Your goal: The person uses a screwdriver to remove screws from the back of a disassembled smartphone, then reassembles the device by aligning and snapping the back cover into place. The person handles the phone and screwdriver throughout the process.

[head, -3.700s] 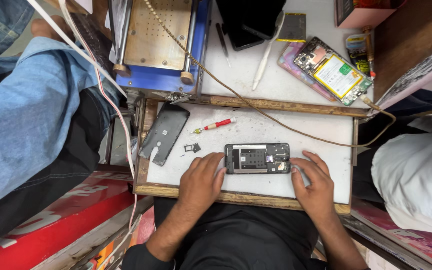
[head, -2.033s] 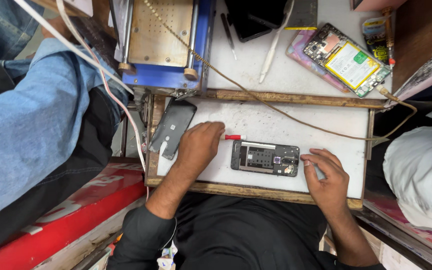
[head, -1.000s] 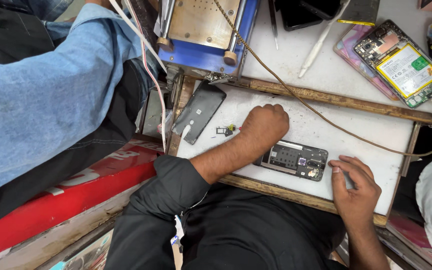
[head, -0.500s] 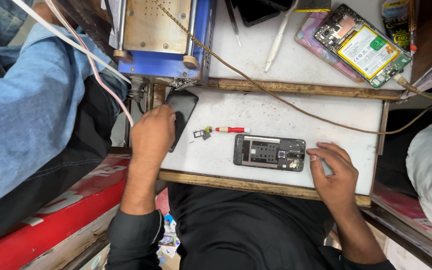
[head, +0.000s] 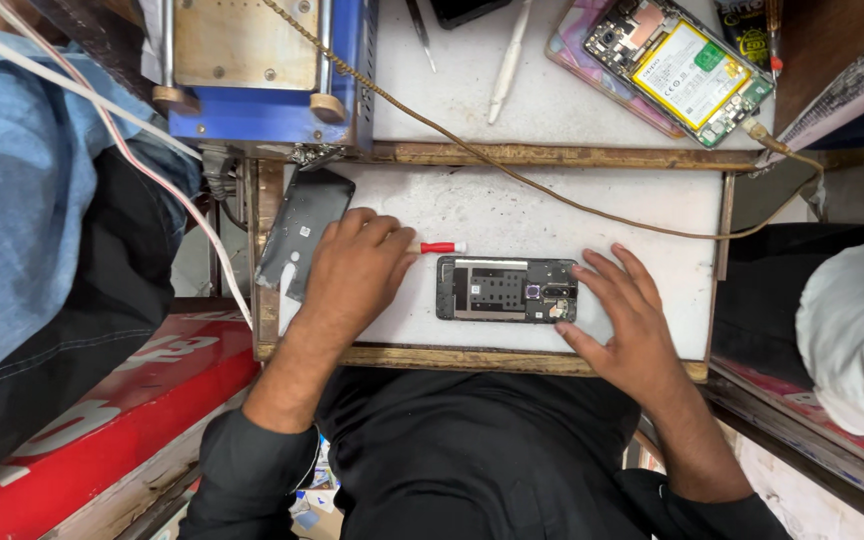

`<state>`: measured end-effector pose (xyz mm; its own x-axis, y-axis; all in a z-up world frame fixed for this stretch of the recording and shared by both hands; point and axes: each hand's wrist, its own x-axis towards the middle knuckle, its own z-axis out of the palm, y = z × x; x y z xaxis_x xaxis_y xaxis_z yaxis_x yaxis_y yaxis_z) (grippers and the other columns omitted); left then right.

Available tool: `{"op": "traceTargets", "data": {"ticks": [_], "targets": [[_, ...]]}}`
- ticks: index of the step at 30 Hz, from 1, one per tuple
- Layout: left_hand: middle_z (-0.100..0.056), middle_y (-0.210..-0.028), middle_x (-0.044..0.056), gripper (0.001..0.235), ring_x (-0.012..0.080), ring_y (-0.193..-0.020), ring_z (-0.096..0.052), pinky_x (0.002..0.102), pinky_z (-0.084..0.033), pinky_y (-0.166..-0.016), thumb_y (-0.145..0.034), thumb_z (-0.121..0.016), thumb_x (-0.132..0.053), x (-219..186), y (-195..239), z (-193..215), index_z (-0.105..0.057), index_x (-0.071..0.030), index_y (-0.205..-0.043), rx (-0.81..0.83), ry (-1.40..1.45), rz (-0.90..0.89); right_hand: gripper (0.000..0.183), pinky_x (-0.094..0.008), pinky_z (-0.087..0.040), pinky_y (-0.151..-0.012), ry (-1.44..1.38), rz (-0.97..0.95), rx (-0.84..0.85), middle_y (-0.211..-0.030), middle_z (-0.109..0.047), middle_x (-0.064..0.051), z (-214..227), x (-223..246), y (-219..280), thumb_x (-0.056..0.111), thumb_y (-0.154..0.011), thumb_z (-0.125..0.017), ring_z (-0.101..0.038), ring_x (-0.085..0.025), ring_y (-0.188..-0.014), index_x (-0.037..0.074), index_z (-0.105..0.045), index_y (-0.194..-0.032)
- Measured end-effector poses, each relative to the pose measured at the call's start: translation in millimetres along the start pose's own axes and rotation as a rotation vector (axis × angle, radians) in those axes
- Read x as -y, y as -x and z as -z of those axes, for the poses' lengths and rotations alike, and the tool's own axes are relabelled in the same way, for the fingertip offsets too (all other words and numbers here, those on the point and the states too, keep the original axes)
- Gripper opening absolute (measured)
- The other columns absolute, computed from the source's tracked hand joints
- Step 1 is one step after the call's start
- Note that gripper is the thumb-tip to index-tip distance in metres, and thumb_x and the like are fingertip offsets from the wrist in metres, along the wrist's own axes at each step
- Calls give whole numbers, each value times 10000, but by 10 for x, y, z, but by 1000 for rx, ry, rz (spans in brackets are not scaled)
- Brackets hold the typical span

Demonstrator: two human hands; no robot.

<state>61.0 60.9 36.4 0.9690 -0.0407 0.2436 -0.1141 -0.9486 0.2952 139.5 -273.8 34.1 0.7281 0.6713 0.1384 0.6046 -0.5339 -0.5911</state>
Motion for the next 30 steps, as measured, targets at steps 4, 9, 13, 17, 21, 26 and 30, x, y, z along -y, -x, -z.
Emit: {"op": "traceTargets", "data": {"ticks": [4,9,13,17,21,26,30], "targets": [[-707,-990,9,169,249,-1026,-624,427,-487,-822,-894,-781,-239,-1,-164,-112,-764,-130,-1022,88,-61,6,701,-528,-378,-1162,47,36,-6,-1456,-573,-150,-47,-16,15,269,-737,-859,-409,-422,-1458,83,-589,-1356],[-703,-1073,44,252,260,-1013,-618,421,-495,-811,-889,-772,-218,-97,-251,-219,-745,-111,-1116,-23,-158,33,720,-511,-393,-1173,61,14,-3,-1465,-577,-146,-82,-58,45,295,-746,-870,-421,-398,-1468,97,-587,-1378],[-674,-1147,80,280,288,-1086,-616,443,-513,-916,-929,-755,-169,-466,-43,-230,-708,-73,-1187,48,145,-11,693,-506,-405,-1180,21,-20,-17,-1473,-574,-148,-102,-65,72,270,-760,-863,-426,-394,-1473,92,-597,-1374],[-633,-1269,114,367,349,-1202,-580,481,-500,-962,-845,-772,-178,-714,187,-204,-694,-65,-1185,74,226,-13,493,-495,-416,-1187,-15,-24,-51,-1454,-596,-129,-92,-64,87,199,-807,-840,-433,-380,-1484,114,-689,-1269],[-578,-1386,140,411,378,-1316,-530,507,-481,-1063,-854,-773,-170,-781,351,-220,-673,-61,-1238,22,231,-15,323,-485,-421,-1177,46,-22,-43,-1414,-617,-132,-49,-20,177,139,-820,-803,-441,-379,-1466,146,-771,-1141],[-648,-1230,89,325,314,-1156,-588,459,-532,-953,-920,-764,-101,-569,550,-134,-696,-66,-1236,-120,175,250,301,-474,-420,-1192,77,-7,-32,-1398,-638,-140,-45,18,185,139,-850,-791,-481,-387,-1455,111,-760,-1148],[-666,-1077,60,308,282,-974,-586,417,-534,-810,-906,-789,-100,-216,539,-57,-742,-84,-1210,-177,56,371,278,-453,-432,-1212,32,-42,-81,-1387,-663,-144,-52,-18,178,111,-894,-775,-532,-370,-1451,81,-741,-1169]]}}
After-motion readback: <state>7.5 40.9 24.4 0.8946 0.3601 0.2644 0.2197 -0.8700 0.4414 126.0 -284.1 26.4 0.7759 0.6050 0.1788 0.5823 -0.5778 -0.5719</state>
